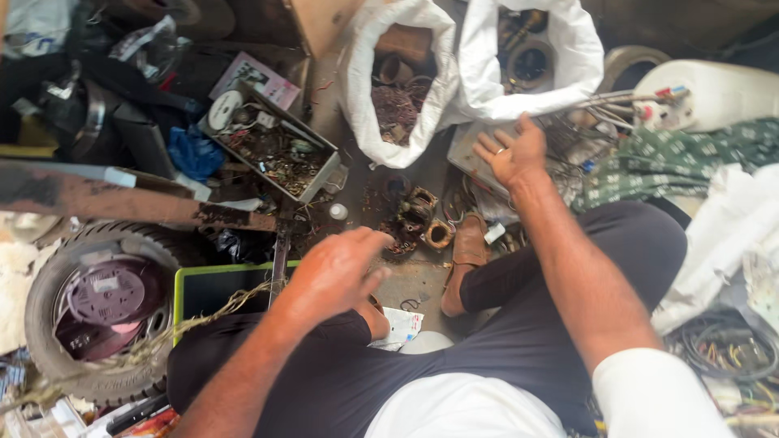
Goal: The person sits on the floor and sorts through a metal box filled with small electronic components, wires, and connectors. They pick up various items, including a small cylindrical object and a white plug, examining them before placing them back into the box or setting them aside.
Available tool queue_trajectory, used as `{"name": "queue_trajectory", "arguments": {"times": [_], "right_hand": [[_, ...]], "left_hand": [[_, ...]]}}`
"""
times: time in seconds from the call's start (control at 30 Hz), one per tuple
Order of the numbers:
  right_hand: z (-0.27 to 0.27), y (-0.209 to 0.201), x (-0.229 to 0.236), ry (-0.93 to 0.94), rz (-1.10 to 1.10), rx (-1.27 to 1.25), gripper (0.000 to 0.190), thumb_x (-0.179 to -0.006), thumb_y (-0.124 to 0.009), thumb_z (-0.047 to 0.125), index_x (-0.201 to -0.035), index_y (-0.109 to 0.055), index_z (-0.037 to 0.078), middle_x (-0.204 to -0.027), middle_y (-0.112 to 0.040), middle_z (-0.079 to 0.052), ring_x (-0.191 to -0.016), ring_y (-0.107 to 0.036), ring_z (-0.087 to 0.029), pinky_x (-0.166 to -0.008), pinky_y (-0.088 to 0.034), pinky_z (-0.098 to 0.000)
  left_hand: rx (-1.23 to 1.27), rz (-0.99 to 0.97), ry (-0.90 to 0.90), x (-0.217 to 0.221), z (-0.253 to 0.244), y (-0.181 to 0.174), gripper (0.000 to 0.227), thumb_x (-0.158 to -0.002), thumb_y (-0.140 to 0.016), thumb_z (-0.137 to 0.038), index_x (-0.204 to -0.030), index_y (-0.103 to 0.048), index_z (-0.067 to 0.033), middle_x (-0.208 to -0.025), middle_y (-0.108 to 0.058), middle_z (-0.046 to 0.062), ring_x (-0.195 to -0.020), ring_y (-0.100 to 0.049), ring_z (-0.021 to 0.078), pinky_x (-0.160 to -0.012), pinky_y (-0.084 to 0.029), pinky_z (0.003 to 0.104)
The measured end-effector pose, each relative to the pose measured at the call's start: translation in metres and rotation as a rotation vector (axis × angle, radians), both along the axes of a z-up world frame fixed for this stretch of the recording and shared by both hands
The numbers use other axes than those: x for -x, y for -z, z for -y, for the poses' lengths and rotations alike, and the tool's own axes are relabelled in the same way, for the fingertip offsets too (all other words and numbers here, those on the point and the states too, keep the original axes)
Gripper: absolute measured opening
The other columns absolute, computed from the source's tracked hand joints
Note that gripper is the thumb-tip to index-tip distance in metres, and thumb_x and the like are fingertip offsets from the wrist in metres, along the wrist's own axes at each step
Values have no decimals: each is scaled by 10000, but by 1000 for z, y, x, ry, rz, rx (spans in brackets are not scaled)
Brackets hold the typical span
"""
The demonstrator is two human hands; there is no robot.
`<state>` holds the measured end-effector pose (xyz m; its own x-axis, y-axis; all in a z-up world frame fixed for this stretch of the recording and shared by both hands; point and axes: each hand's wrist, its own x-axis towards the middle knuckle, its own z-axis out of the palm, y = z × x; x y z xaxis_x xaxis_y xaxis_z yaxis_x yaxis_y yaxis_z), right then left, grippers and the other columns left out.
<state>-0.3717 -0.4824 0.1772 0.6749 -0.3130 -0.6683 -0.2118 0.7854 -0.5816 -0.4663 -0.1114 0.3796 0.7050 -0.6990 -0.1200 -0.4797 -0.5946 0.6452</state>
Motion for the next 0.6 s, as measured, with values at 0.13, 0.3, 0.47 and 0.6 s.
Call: {"name": "queue_trajectory", "arguments": {"times": [0.13,0.3,0.47,0.6], "right_hand": [[-34,15,17,-339,-175,351,516,-953,-520,277,-1435,-460,101,-1511,-493,-125,-1305,-548,-359,-994,-473,-535],[-106,50,52,-771,-39,339,367,-965,-644,249,-1248,-633,15,-1136,-722,-83,-1050,-708,-217,-911,-553,-373],[-159,52,51,-1030,15,453,361,-964,-679,209,-1262,-654,5,-1096,-722,-75,-972,-681,-153,-824,-525,-313],[-194,53,35,-1125,126,613,392,-965,-682,218,-1287,-661,-3,-1089,-739,-98,-944,-660,-144,-809,-524,-299]], "left_hand": [[-147,13,20,-16,-4,-8,473,-827,-760,-267,-1235,-618,-73,-1079,-673,135,-984,-647,368,-854,-507,467],[-55,61,93,-7,2,15,496,-796,-777,-285,-1205,-622,-50,-1091,-675,143,-1050,-652,354,-878,-490,485],[-219,-51,161,14,8,46,374,-777,-768,-257,-1073,-700,-40,-1066,-682,157,-1067,-649,338,-920,-482,498],[-232,83,183,28,12,68,159,-747,-719,-211,-810,-776,-76,-1045,-722,161,-1055,-671,321,-921,-493,498]]}}
